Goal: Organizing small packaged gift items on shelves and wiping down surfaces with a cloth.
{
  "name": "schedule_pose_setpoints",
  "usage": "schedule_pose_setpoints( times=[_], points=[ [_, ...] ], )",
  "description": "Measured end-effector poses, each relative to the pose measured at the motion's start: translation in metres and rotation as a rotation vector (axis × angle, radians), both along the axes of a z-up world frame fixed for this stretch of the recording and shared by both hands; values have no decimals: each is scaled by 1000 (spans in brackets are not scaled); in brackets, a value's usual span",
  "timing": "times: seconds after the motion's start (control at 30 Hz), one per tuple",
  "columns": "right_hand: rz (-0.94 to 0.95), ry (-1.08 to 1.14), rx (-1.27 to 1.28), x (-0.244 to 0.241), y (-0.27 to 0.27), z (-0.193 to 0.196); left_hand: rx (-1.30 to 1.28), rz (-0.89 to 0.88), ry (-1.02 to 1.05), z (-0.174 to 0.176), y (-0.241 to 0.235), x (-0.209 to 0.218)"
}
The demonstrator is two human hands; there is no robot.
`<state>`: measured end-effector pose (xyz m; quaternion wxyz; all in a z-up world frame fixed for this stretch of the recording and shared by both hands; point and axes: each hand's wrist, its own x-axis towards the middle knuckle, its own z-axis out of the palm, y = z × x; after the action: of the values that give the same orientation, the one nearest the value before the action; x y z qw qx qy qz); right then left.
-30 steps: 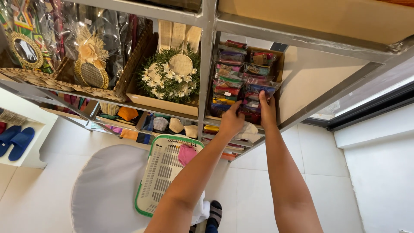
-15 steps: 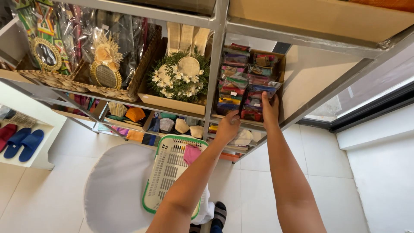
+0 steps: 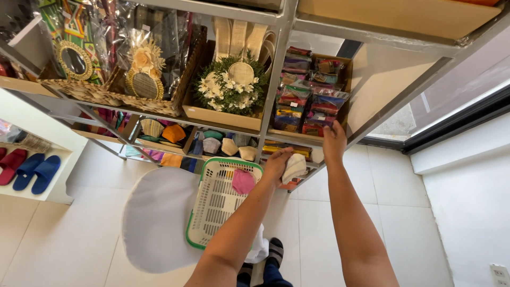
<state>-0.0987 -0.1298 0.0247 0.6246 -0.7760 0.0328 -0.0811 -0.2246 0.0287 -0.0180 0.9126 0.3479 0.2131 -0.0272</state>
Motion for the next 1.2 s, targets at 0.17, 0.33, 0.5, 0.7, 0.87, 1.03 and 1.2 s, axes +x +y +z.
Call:
schedule_pose_setpoints(
  times=[0.17,0.33,0.5,0.7,0.87,1.03,1.2],
  points=[
    [34,90,71,-45,-6,12,25,-25,-11,11,12,-23],
    [94,156,171,-69,-16,-5,27,-64,-64,6,19,-35],
    [96,246,94,-63,-22,-11,216,-61,-104,-9,15,-11],
    [130,124,-253,-52,-29,24,615,-39,-129,-12,8,37],
    [255,1,-582,-12,-59,0,1194,12,-40,1,11,58],
    [363,88,-616,-6,-67,1,1387,-48,141,31,6,60],
    [422,95,-593,-8,-70,9,1537,15,151,24,4,65]
  ],
)
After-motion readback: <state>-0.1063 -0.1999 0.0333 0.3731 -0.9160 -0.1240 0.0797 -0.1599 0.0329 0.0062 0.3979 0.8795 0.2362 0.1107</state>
